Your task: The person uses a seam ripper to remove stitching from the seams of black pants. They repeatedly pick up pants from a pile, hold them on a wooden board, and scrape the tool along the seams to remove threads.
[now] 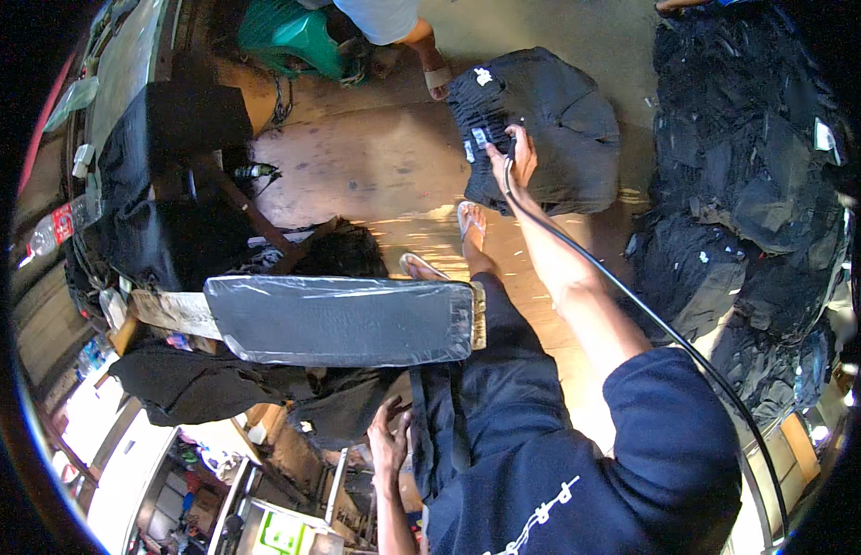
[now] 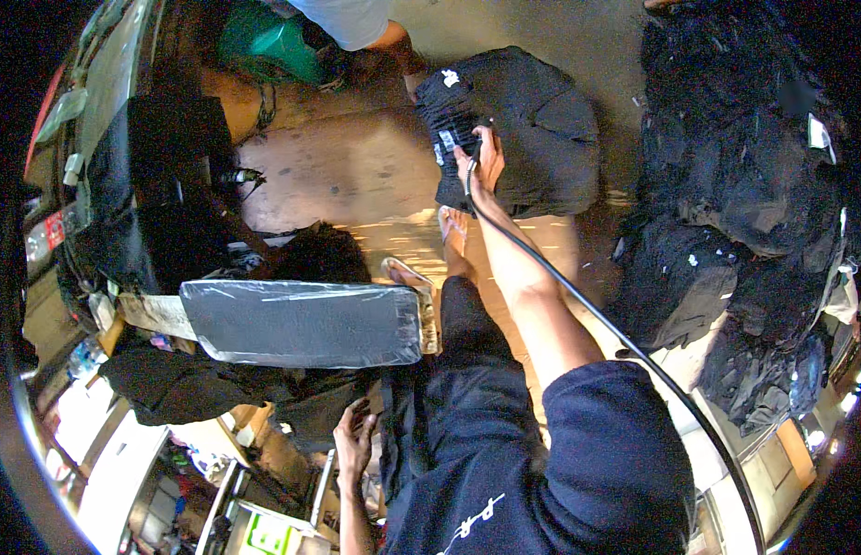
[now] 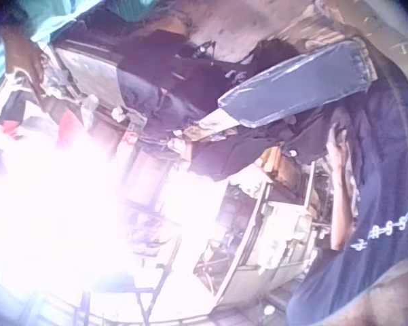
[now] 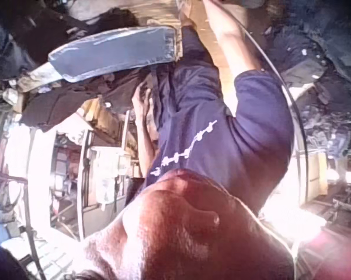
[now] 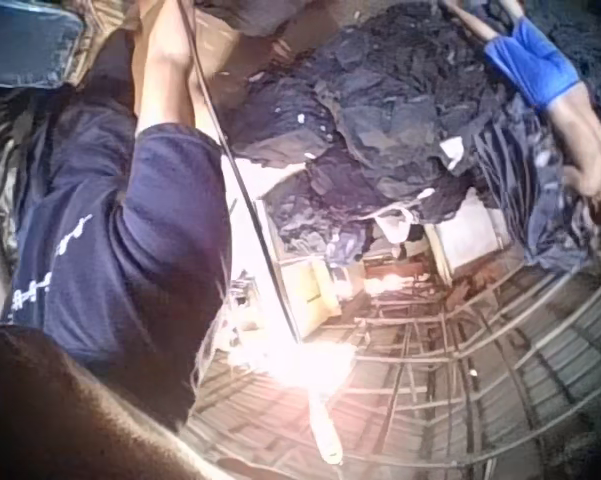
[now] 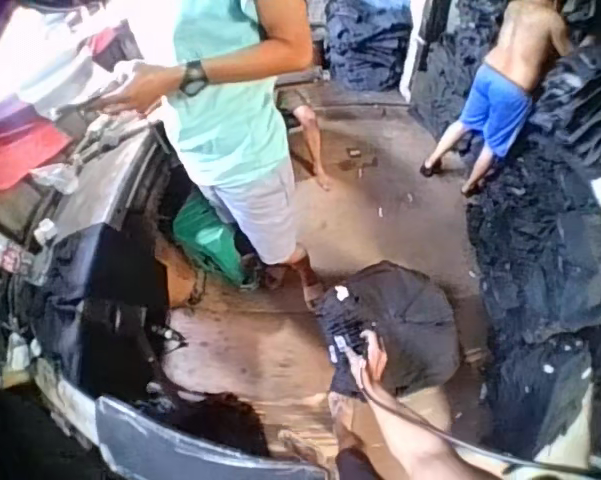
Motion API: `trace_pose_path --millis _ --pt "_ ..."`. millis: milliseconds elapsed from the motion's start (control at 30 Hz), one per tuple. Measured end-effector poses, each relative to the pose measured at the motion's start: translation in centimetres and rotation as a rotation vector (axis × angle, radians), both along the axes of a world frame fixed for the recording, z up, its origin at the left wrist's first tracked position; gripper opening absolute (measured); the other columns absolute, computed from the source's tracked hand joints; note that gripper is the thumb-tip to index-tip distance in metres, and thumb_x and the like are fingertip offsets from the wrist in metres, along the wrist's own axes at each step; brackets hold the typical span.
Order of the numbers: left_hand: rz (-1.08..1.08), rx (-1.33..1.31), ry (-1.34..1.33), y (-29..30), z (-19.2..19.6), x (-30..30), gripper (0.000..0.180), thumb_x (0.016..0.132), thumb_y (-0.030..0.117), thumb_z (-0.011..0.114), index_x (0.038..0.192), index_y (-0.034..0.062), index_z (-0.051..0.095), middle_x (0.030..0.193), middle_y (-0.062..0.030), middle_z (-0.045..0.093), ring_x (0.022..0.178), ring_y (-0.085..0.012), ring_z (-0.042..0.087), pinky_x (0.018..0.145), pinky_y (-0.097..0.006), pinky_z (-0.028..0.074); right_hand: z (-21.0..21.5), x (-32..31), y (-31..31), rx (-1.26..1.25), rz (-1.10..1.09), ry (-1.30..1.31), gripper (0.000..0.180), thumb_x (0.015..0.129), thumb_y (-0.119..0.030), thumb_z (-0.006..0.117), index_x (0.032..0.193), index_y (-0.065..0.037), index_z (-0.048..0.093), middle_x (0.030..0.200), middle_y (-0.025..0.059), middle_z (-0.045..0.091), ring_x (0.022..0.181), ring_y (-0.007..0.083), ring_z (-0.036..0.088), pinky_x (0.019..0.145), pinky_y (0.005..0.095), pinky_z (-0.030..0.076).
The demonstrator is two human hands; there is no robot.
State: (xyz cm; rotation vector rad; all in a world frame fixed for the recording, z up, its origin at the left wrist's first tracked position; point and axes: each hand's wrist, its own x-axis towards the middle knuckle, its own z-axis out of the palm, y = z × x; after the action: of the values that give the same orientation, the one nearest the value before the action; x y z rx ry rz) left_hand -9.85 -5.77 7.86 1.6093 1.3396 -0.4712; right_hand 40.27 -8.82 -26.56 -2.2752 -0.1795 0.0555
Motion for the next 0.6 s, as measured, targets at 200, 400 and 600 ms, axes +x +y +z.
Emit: trace_pose_path --millis 200,400,600 --pt "-0.24 0.497 -0.345 7.6 4.8 11.4 0.024 0.099 -0.005 0.069 0.121 0.0013 0.074 0.11 -0.0165 0.078 0.097 -0.0327 0.076 0.088 -0.041 0.059 6.7 3.3 -5.6 0.158 -0.127 -0.06 0.049 0.072 -0.008 0.092 0.116 -0.007 0.07 0.106 0.0092 0.076 0.096 0.0226 0.073 0.087 0.0385 0.059" --pt "-0.418 0.54 -0.746 13.4 4.8 28.4 0.047 0.09 0.0 0.08 0.135 0.0028 0.067 0.129 -0.0206 0.072 0.12 -0.0407 0.067 0.103 -0.048 0.054 21.4 0.3 -11.5 0.261 -0.082 -0.03 0.042 0.08 -0.004 0.086 0.117 -0.006 0.065 0.104 0.0016 0.069 0.091 0.0155 0.066 0.084 0.0335 0.056" --pt "-1.052 0.242 -0.398 8.8 -3.0 38.9 0.104 0.076 0.013 0.091 0.161 0.0066 0.031 0.157 -0.0375 0.047 0.115 -0.0581 0.068 0.097 -0.062 0.059 34.4 -13.9 -11.5 0.178 -0.053 0.062 0.04 0.083 -0.007 0.087 0.117 -0.007 0.065 0.114 0.0057 0.068 0.105 0.0172 0.067 0.085 0.034 0.056"
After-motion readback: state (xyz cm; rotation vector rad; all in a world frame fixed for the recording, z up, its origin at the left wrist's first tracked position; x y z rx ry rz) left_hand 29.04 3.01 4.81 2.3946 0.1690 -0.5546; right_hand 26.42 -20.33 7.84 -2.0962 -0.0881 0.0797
